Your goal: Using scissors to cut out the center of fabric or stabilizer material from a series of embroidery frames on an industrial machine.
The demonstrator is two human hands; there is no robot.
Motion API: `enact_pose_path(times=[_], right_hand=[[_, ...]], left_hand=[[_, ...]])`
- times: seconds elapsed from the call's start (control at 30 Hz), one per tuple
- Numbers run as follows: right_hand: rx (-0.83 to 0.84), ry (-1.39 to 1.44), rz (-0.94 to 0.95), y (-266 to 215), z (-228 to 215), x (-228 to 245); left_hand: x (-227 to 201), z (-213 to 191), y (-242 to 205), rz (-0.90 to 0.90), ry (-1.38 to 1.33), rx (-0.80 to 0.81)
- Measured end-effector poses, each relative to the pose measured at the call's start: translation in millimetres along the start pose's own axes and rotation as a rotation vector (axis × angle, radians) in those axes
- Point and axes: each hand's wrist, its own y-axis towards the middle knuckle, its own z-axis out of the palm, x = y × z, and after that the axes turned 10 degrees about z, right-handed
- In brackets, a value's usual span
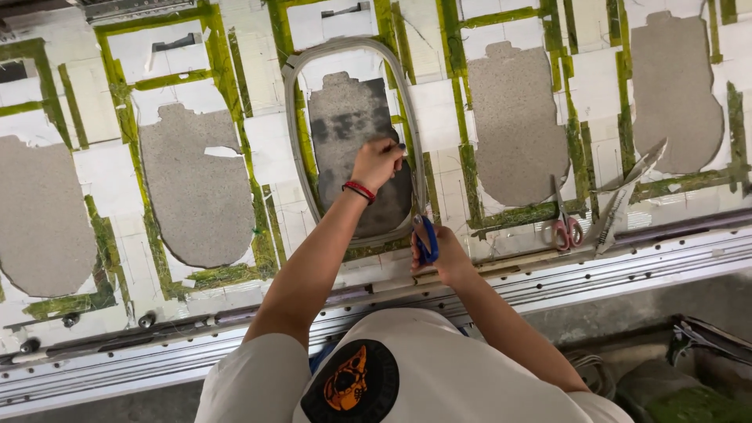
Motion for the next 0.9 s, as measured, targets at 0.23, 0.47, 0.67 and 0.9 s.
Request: enact_pose_path(times=[0.23,0.47,0.67,0.9], right_hand=[[-0.040,-0.144,-0.050,-3,-9,11],[0.010,-0.039,-0.052,3,-5,18],[0.062,-0.034,-0.130,8,-3,30],[0.015,-0.038,-0.065,11,-9,3]], left_hand=[[-3,3,-3,0.028,-0.033,-0.043],[22,4,5,0.046,-0.016,-0.005],[9,6,-3,0.083,0.043,-0.008],[0,0,-4,0.058,0.118,0.113]])
